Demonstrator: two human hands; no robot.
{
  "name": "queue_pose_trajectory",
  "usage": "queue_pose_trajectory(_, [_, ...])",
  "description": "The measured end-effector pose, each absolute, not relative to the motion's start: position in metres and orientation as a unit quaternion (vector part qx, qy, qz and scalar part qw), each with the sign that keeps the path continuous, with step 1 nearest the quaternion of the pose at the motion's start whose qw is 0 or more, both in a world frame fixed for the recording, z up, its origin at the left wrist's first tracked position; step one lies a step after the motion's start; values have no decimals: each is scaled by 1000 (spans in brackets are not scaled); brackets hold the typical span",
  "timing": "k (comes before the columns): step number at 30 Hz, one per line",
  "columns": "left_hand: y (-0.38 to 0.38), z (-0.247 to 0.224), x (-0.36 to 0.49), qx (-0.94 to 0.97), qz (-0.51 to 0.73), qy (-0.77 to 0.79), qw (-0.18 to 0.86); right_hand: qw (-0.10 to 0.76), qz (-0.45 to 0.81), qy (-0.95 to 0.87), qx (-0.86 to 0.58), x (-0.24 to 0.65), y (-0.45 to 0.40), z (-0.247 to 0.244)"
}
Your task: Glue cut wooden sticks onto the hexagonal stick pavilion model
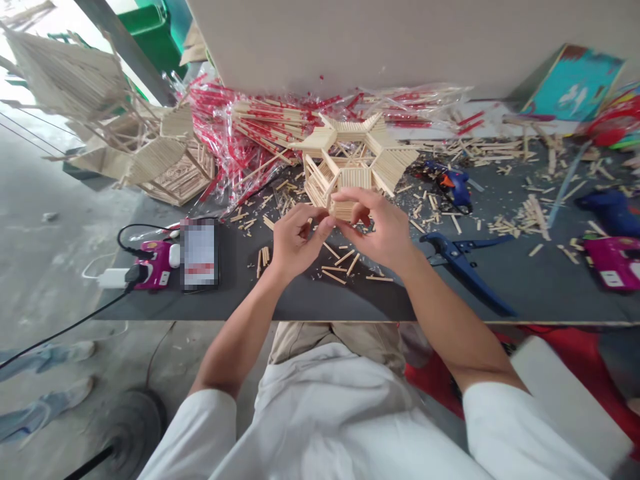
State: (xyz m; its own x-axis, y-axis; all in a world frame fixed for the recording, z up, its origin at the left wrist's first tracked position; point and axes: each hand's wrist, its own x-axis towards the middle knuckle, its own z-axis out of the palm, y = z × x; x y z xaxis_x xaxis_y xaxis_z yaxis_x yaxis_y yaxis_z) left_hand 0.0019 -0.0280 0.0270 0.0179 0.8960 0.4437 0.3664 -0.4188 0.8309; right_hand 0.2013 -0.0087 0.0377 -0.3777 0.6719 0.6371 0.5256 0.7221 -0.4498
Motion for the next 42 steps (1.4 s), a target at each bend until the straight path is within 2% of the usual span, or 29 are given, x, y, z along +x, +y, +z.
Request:
queue_pose_trajectory(7, [-25,25,4,665,516,485,238,422,63,-816,-389,200,-8,35])
queue_pose_trajectory(13, [-24,26,4,656,510,501,242,435,15,-826,-357,201,-3,40])
queue_pose_trajectory(20, [-22,24,4,653,507,516,225,446,55,-790,-417,196,7,51])
queue_pose_trajectory(36, [-17,17,6,686,497,506,163,396,10,-792,-464,189,12,44])
queue_pose_trajectory(42, [-12,14,7,671,502,512,189,392,14,-794,-464,190,13,41])
